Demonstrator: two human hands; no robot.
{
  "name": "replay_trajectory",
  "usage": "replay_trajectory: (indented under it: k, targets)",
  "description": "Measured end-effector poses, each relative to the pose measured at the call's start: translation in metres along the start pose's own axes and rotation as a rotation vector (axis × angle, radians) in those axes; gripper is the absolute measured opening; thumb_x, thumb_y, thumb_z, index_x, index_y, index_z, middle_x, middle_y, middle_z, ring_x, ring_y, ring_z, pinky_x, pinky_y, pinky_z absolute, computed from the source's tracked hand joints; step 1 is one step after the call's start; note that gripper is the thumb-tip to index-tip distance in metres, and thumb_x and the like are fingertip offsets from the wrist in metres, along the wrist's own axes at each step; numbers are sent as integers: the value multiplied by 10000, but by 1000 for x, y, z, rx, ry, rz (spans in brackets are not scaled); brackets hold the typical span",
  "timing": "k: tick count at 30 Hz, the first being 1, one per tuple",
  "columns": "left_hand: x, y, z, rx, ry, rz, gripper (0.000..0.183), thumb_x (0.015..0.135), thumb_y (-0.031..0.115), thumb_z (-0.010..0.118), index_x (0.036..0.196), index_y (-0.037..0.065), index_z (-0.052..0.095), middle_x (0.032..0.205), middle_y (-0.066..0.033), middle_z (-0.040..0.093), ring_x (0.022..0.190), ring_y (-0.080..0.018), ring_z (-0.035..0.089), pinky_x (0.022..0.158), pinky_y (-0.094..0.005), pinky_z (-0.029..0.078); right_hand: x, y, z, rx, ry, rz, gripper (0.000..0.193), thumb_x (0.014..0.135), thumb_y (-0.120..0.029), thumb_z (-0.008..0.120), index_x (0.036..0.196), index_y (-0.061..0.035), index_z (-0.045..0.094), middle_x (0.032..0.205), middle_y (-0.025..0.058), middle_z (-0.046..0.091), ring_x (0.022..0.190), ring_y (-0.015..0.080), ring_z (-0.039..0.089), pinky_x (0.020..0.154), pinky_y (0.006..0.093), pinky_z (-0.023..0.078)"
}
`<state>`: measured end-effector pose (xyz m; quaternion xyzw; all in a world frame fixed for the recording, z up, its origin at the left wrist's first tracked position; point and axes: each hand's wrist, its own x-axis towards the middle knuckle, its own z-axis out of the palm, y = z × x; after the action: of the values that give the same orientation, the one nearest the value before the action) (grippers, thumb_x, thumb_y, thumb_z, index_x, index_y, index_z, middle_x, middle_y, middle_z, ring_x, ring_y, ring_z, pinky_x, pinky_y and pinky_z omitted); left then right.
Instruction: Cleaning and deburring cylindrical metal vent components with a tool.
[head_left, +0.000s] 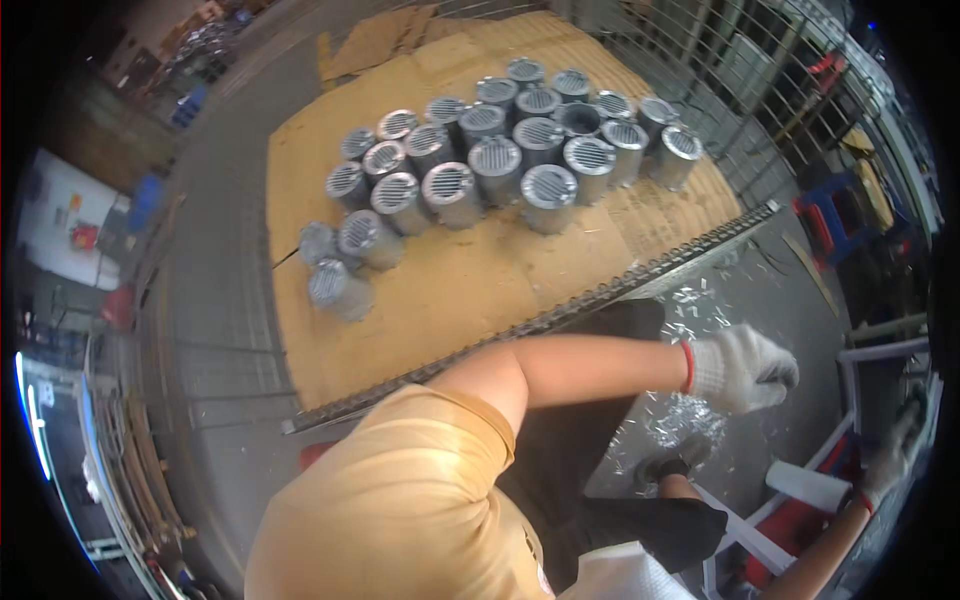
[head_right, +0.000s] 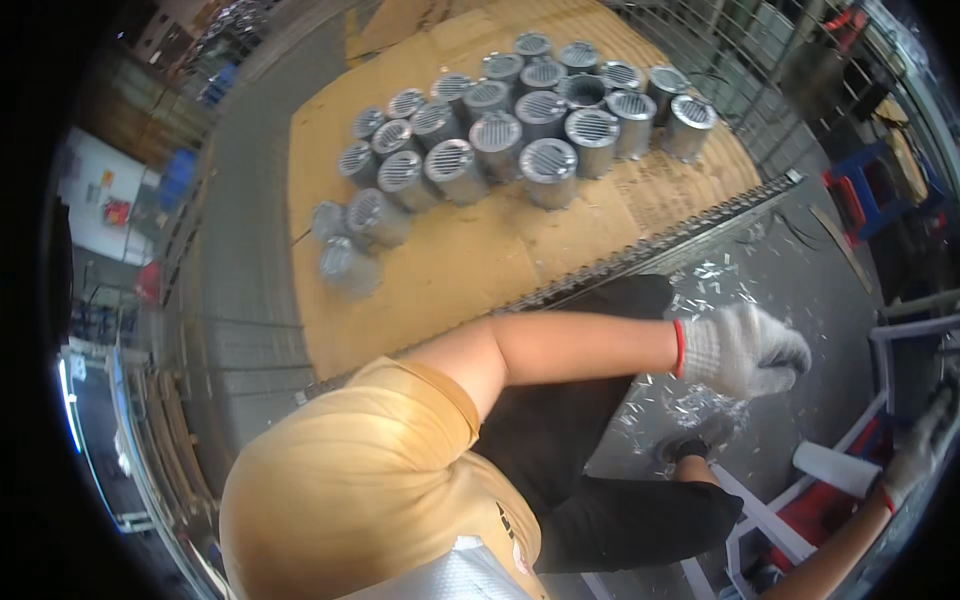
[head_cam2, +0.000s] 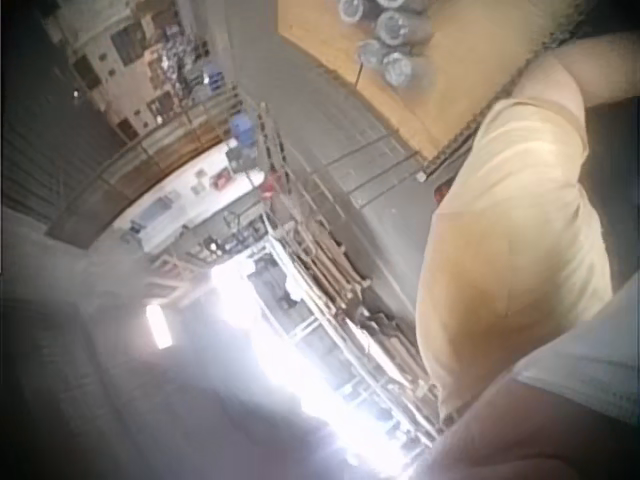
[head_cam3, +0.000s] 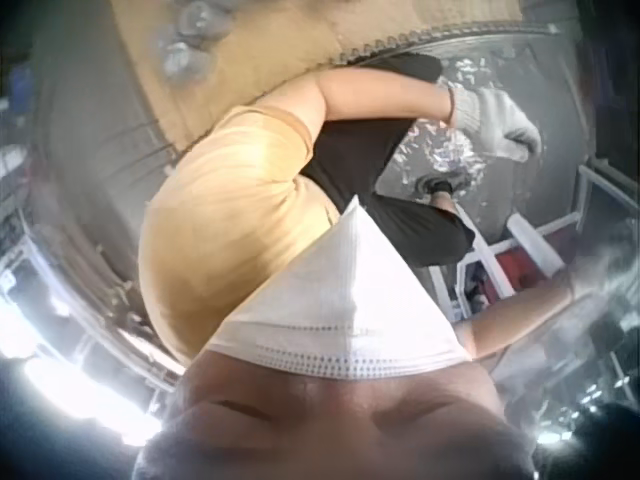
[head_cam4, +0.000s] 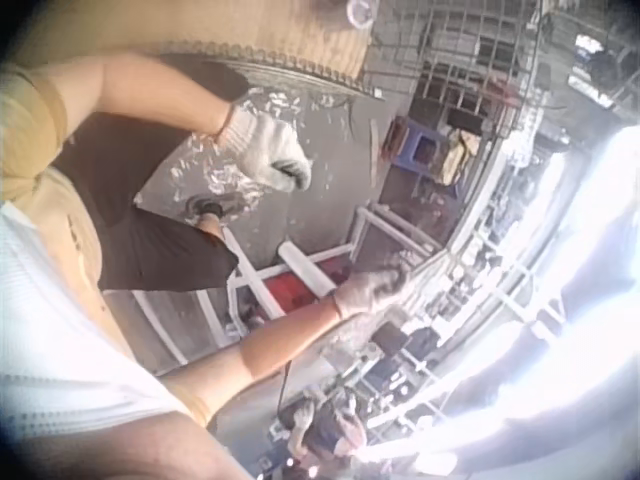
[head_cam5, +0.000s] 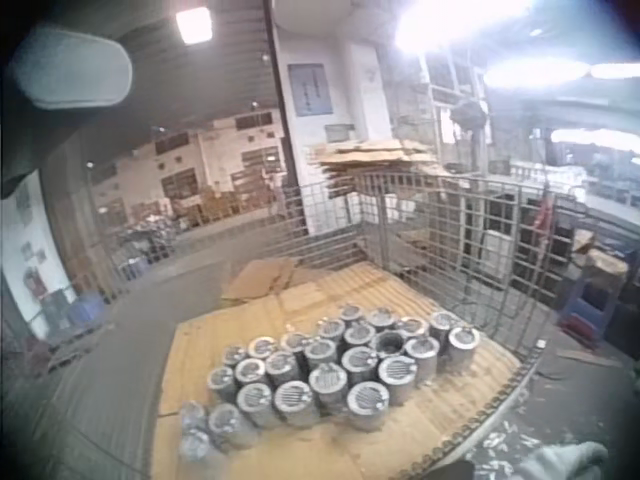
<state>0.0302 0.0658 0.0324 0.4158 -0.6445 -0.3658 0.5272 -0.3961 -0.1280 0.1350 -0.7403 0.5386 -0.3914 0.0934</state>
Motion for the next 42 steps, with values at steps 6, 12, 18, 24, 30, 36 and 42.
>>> replay_trajectory:
  k: [6,12,18,24,30,36,42]
  targets:
    - [-54,24,-176,925,265,108,498,873,360,721,1264,54,677,1207,-225,702,1080,-385,694,917,-440,582,-104,-47,192,481,-320,-257,394,1115,-64,454,1498,-18,530,1478,137,585,1339,255,587,1138,406,481]
    - [-272,62,-289,1623,686,-910,767,800,541,788,1344,43,578,1309,-281,628,1184,-434,633,996,-524,517,-182,-130,255,1124,-355,610,316,1089,-238,561,1327,-43,633,1180,112,727,1036,204,723,867,360,610]
    - [-381,21,-299,1289,714,-1267,1168,724,525,843,1635,89,255,1517,-337,428,1331,-476,551,1098,-490,484,-180,-134,256,1305,-350,716,282,1077,-232,572,1290,-63,645,1068,105,737,893,226,740,768,382,626]
    - [-347,43,-264,1370,622,-1347,1165,680,517,886,1612,125,308,1535,-323,402,1217,-497,620,1053,-505,518,-186,-136,248,1313,-349,795,273,1052,-248,571,1247,-68,636,1030,134,727,865,264,729,721,423,620]
    - [-289,94,-231,1325,526,-1185,1005,621,439,954,1473,152,505,1425,-258,536,1210,-430,636,1065,-475,524,-191,-158,233,1335,-454,724,256,1034,-109,563,1264,-20,630,1081,127,739,918,232,729,804,393,621]
    - [-134,147,-160,1198,176,-374,874,605,341,946,1376,163,577,1240,-192,586,1080,-350,659,990,-461,561,-193,-187,181,900,-601,3,796,757,-294,910,1427,-68,545,1311,172,668,1188,285,672,1018,373,536]
    - [5,149,-26,872,-491,-9,757,669,226,914,1358,107,623,1254,-217,637,1102,-367,686,950,-419,573,-194,-198,175,550,-467,-177,1090,653,-452,960,1519,-77,414,1480,207,500,1283,369,591,1116,421,484]
